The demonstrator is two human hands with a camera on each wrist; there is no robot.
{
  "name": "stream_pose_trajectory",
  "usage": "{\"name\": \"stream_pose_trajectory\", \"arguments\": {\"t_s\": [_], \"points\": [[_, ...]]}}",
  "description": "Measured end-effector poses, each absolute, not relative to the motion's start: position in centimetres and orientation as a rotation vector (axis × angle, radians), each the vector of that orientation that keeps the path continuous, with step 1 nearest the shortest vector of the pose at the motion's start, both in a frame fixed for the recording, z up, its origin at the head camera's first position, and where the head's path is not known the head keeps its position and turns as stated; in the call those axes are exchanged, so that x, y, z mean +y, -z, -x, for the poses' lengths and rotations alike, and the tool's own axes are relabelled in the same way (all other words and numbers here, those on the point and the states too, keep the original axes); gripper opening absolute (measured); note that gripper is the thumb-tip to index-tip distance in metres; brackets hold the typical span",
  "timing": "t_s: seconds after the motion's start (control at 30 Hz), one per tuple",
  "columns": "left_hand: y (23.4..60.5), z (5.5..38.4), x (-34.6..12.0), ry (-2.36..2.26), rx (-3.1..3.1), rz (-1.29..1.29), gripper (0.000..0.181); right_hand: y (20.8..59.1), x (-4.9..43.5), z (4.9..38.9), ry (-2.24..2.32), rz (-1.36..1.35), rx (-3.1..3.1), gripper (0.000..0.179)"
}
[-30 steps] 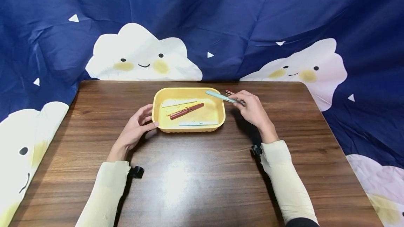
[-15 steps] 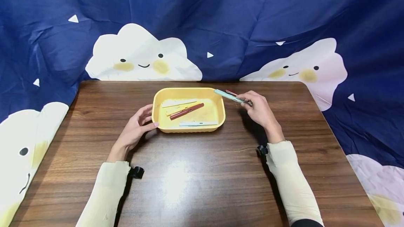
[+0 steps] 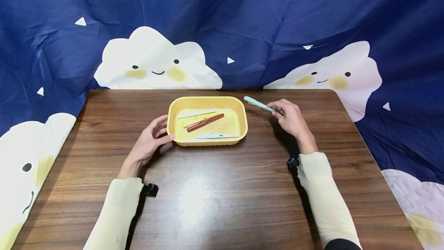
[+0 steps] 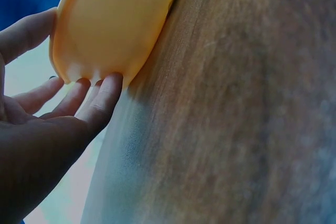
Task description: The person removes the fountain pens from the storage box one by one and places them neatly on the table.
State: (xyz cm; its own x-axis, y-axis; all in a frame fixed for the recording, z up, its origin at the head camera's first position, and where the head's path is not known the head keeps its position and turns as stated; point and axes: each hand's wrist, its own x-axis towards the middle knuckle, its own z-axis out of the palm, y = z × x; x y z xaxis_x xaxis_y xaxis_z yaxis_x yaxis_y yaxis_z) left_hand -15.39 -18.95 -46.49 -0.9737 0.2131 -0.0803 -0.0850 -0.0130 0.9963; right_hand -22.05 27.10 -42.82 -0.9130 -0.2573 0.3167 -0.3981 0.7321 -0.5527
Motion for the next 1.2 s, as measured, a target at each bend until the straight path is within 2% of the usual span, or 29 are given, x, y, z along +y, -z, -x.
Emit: {"name": "stream_pose_trajectory", "arguments": {"t_s": [0.8, 1.2], "points": [[46.6, 15.4, -19.0, -2.086, 2.05, -0.129, 0.075, 45.1, 28.2, 24.9, -0.824, -0.498, -2.946, 0.026], [46.5, 15.4, -19.0, -2.073, 2.063, -0.112, 0.077, 45.3, 28.5, 25.3, -0.801, -0.471, -3.022, 0.026]]}}
